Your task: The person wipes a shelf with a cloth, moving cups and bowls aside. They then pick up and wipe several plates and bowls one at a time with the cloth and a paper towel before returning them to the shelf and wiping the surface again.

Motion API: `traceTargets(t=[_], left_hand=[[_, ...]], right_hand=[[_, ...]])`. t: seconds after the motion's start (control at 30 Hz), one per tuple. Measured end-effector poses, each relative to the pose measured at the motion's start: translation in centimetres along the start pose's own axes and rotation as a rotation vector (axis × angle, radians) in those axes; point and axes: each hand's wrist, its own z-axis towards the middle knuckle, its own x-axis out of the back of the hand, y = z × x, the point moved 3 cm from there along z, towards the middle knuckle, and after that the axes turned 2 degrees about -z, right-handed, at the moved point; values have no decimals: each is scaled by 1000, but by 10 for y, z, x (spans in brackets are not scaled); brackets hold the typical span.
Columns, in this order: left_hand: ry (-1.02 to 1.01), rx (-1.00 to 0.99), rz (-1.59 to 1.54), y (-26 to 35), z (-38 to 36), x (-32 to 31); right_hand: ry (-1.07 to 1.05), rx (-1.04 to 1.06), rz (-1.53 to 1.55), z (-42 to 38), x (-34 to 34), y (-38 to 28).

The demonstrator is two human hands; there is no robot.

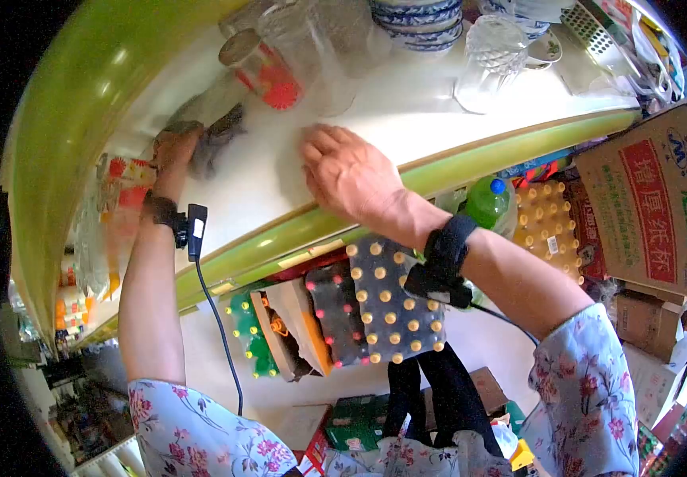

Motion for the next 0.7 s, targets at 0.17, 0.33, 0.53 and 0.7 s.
traceTargets(t=[0.17, 0.33, 0.53, 0.7], left_hand=[[19, -87, -56, -4, 28, 3], [83, -200, -105, 10, 30, -5], [101, -382, -303, 44, 16, -18], [-22, -538, -625, 99, -4, -38]], right_hand=[[-15, -48, 55, -1, 7, 0], [25, 9, 17, -3, 37, -6], [104, -18, -1, -2, 7, -1], [84, -14, 50, 4, -1, 2]])
